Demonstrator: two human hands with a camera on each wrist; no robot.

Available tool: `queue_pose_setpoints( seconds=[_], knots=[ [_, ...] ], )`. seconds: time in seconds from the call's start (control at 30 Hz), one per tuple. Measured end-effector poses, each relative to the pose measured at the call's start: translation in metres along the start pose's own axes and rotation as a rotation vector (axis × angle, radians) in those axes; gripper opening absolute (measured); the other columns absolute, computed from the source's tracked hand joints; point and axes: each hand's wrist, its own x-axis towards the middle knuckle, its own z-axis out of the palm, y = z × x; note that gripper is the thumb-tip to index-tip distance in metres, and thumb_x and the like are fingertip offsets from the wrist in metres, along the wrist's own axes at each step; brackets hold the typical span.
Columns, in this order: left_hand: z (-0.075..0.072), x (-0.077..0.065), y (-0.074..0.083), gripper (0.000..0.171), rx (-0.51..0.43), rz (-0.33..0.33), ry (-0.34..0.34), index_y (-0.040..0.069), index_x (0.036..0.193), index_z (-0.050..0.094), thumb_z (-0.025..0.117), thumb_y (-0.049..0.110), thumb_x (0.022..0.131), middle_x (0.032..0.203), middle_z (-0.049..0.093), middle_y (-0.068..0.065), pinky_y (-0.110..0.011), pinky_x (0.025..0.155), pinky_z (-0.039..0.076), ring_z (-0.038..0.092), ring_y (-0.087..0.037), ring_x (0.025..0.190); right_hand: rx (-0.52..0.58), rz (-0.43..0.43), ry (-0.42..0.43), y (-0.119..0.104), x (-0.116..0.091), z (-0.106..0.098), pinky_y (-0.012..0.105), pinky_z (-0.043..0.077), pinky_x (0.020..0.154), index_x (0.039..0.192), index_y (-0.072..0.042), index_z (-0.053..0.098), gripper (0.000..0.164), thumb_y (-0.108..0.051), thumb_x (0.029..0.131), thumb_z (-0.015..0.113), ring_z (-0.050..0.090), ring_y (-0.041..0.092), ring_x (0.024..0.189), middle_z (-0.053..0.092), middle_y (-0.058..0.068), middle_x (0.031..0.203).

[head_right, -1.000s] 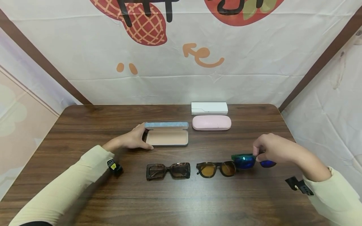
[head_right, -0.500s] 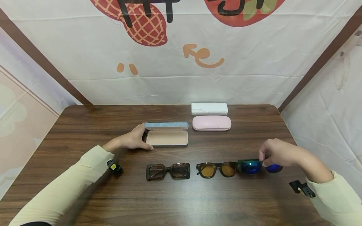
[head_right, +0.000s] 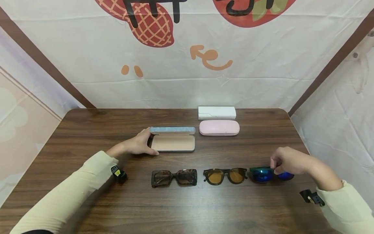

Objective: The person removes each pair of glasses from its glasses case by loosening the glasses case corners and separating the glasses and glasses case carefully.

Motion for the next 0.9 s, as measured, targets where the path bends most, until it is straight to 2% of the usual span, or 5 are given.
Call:
queue_pose_setpoints(
  seconds=[0.6,0.9],
  knots=[
    [-0.001,-0.002,0.001,0.120,0.000,-0.033,-0.019,-0.011,0.158,0.002,0.083,0.039,0.084,0.164,0.004,-0.032,-0.062,0.120,0.008,0.002,-0.048,0.152,-0.022,0.038,0.023,0.006,0.002,0.010,0.026,0.044,0.063,0.077,-0.015,0.065,0.024,0.004,0.077,0.080,0.048,0.005,0.070,0.059,-0.009,0.079],
    [-0.002,-0.001,0.003,0.119,0.007,-0.019,-0.013,-0.012,0.158,0.005,0.084,0.038,0.084,0.164,0.007,-0.033,-0.061,0.120,0.010,0.004,-0.047,0.152,-0.003,0.056,0.011,0.005,0.004,0.011,0.027,0.045,0.064,0.079,-0.013,0.064,0.023,0.005,0.079,0.079,0.049,0.008,0.072,0.058,-0.006,0.081]
  ],
)
